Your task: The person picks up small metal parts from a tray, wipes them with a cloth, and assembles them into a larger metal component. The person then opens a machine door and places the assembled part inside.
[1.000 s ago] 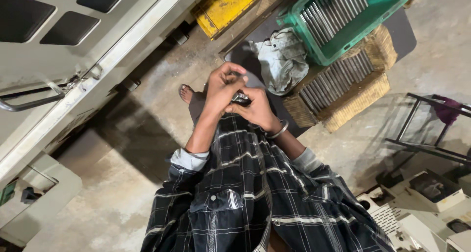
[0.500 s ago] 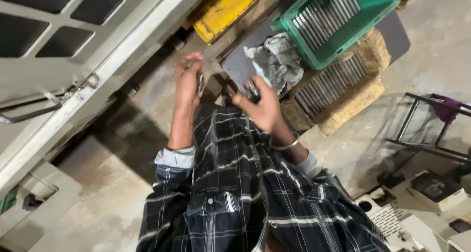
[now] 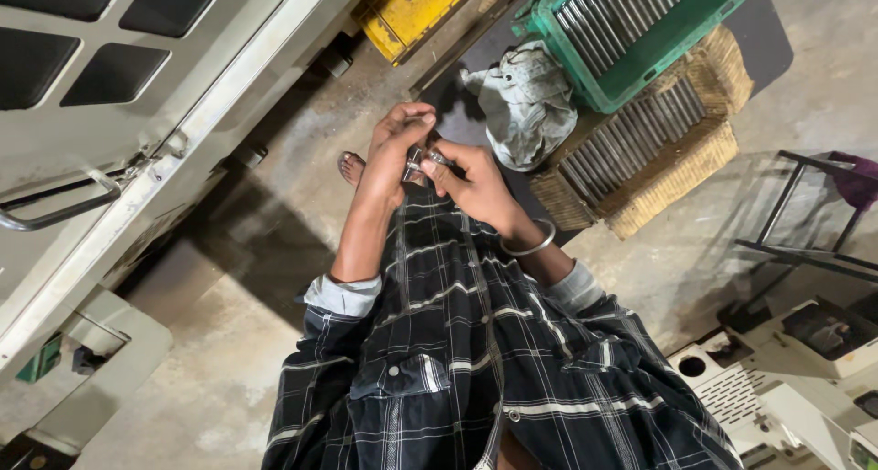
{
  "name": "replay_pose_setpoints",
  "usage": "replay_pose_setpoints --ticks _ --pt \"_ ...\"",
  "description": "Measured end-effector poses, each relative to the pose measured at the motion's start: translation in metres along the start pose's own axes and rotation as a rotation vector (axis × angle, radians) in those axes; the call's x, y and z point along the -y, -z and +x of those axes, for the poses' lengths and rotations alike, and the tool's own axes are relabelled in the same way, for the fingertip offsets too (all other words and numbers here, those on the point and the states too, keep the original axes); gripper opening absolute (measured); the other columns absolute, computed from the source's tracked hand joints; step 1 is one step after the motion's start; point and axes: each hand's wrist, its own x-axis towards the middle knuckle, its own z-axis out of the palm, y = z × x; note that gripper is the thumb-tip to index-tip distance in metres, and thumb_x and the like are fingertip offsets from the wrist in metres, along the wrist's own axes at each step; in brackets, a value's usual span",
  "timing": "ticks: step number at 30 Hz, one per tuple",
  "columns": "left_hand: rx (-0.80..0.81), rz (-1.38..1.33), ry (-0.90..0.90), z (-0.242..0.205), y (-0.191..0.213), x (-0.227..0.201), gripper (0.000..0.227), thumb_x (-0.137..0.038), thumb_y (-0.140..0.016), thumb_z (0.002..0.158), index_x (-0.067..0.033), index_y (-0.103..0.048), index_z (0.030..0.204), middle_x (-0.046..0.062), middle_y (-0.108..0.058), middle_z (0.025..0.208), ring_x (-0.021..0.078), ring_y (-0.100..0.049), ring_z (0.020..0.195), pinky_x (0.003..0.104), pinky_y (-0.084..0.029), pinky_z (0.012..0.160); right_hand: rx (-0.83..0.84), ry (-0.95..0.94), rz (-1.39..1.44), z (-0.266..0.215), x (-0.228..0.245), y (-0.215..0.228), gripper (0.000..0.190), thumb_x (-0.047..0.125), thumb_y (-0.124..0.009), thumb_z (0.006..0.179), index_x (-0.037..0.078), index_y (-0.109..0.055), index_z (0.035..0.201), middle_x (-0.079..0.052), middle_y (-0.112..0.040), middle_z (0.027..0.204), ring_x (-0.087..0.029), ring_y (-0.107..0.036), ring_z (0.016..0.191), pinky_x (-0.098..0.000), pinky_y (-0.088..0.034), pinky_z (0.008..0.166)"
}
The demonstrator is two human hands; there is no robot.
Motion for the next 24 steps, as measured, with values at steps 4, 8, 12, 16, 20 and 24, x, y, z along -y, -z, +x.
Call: replay_pose_setpoints --ticks 4,8,12,16,20,24 --pt "0.000 0.020 0.045 -0.007 -0.001 -0.007 0.021 -0.007 -0.063 0.091 -0.0035 -0.060 0.112 0.001 -0.063 0.080 0.0092 -0.059 0.062 0.024 -0.042 0.050 -0.033 0.008 -0.003 -0.001 0.005 -0.006 0.007 0.008 -0.065 0.101 0.001 -0.064 0.100 0.001 -0.063 0.076 -0.004 -0.055 0.066 -0.0233 -0.047 0.061" --pt "0.068 0.023 -0.083 -0.011 -0.001 -0.004 0.022 0.004 -0.058 0.092 -0.0010 -0.060 0.113 0.004 -0.060 0.081 0.0092 -0.058 0.067 0.023 -0.044 0.058 -0.083 0.108 -0.114 -0.004 0.005 -0.010 0.004 0.003 -0.066 0.099 0.000 -0.062 0.098 -0.003 -0.066 0.077 -0.006 -0.059 0.070 -0.0245 -0.050 0.064" --pt "0.064 0.078 -0.166 -0.013 -0.001 0.003 0.027 0.011 -0.055 0.091 0.0006 -0.060 0.115 0.004 -0.061 0.087 0.0086 -0.059 0.077 0.022 -0.046 0.069 -0.119 0.121 -0.086 -0.001 0.001 -0.015 0.007 0.002 -0.066 0.099 0.000 -0.060 0.099 -0.004 -0.067 0.079 -0.006 -0.060 0.073 -0.0249 -0.051 0.066" --pt "0.017 0.092 -0.210 -0.011 0.003 0.001 0.027 0.011 -0.055 0.089 -0.0008 -0.059 0.113 0.002 -0.062 0.082 0.0068 -0.057 0.071 0.022 -0.043 0.062 -0.090 0.169 -0.043 -0.001 -0.001 -0.012 0.014 0.011 -0.070 0.101 0.002 -0.060 0.100 -0.004 -0.069 0.084 -0.005 -0.064 0.079 -0.0248 -0.053 0.071" --pt "0.011 0.018 -0.149 -0.003 0.008 0.004 0.031 0.011 -0.057 0.084 -0.0019 -0.060 0.112 0.002 -0.060 0.073 0.0062 -0.053 0.060 0.022 -0.038 0.053 -0.058 0.253 -0.186 0.001 -0.004 -0.008 0.042 0.029 -0.087 0.083 -0.001 -0.060 0.098 -0.007 -0.063 0.076 -0.008 -0.055 0.070 -0.0269 -0.048 0.063" --pt "0.034 -0.003 -0.103 0.004 0.018 0.025 0.026 0.010 -0.059 0.088 -0.0002 -0.061 0.112 0.001 -0.060 0.076 0.0063 -0.054 0.064 0.022 -0.039 0.056 -0.044 0.224 -0.258 0.007 -0.016 -0.013 0.042 0.034 -0.090 0.083 0.002 -0.066 0.093 -0.005 -0.063 0.071 -0.008 -0.055 0.064 -0.0283 -0.048 0.059"
